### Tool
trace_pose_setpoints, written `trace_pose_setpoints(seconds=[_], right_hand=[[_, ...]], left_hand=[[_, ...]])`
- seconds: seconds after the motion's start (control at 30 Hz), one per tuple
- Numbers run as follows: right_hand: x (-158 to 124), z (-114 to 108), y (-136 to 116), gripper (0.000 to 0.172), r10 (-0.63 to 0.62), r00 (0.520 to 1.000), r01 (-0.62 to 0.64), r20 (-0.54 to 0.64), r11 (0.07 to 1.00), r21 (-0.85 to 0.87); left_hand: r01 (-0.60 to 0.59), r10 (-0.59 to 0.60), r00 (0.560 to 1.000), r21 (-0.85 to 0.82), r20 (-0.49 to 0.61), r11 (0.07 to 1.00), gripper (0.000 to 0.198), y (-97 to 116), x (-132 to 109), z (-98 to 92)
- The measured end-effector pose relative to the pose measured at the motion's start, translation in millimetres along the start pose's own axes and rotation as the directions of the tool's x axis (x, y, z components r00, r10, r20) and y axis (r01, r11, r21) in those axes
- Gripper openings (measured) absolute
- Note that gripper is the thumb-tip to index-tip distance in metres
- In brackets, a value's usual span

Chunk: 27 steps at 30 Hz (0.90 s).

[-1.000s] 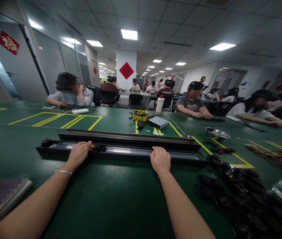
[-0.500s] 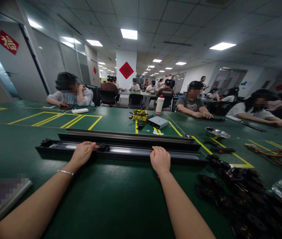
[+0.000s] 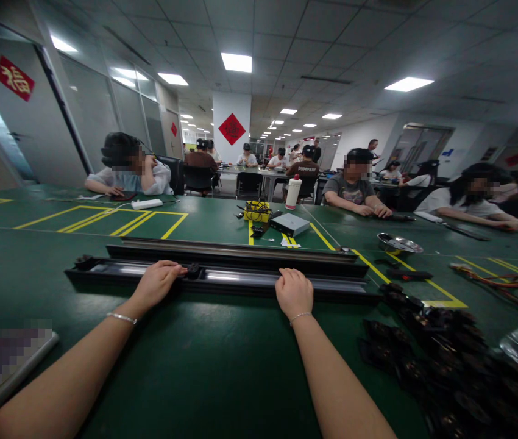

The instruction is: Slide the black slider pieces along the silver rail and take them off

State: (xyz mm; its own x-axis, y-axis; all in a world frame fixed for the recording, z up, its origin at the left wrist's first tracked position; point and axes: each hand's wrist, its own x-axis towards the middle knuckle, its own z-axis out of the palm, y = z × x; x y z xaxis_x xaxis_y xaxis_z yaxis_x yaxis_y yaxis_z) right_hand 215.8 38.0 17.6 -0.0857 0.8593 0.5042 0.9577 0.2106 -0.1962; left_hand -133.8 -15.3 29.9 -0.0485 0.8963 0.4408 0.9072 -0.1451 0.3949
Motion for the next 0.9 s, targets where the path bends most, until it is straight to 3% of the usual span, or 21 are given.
trace_pose_setpoints(seconds=[0.6, 0.9], right_hand=[[-0.1, 2.0, 1.5, 0.037, -0.012, 1.0, 0.012, -0.019, 1.0, 0.007], [-0.1, 5.1, 2.7, 0.037, -0.021, 0.999, 0.021, -0.036, 1.0, -0.008]], left_hand=[[-0.049, 0.05, 0.993, -0.012, 0.105, 0.999, 0.05, 8.8, -0.7, 3.8], [-0.146, 0.145, 0.983, -0.002, 0.116, 0.989, 0.047, 20.9, -2.3, 8.4]])
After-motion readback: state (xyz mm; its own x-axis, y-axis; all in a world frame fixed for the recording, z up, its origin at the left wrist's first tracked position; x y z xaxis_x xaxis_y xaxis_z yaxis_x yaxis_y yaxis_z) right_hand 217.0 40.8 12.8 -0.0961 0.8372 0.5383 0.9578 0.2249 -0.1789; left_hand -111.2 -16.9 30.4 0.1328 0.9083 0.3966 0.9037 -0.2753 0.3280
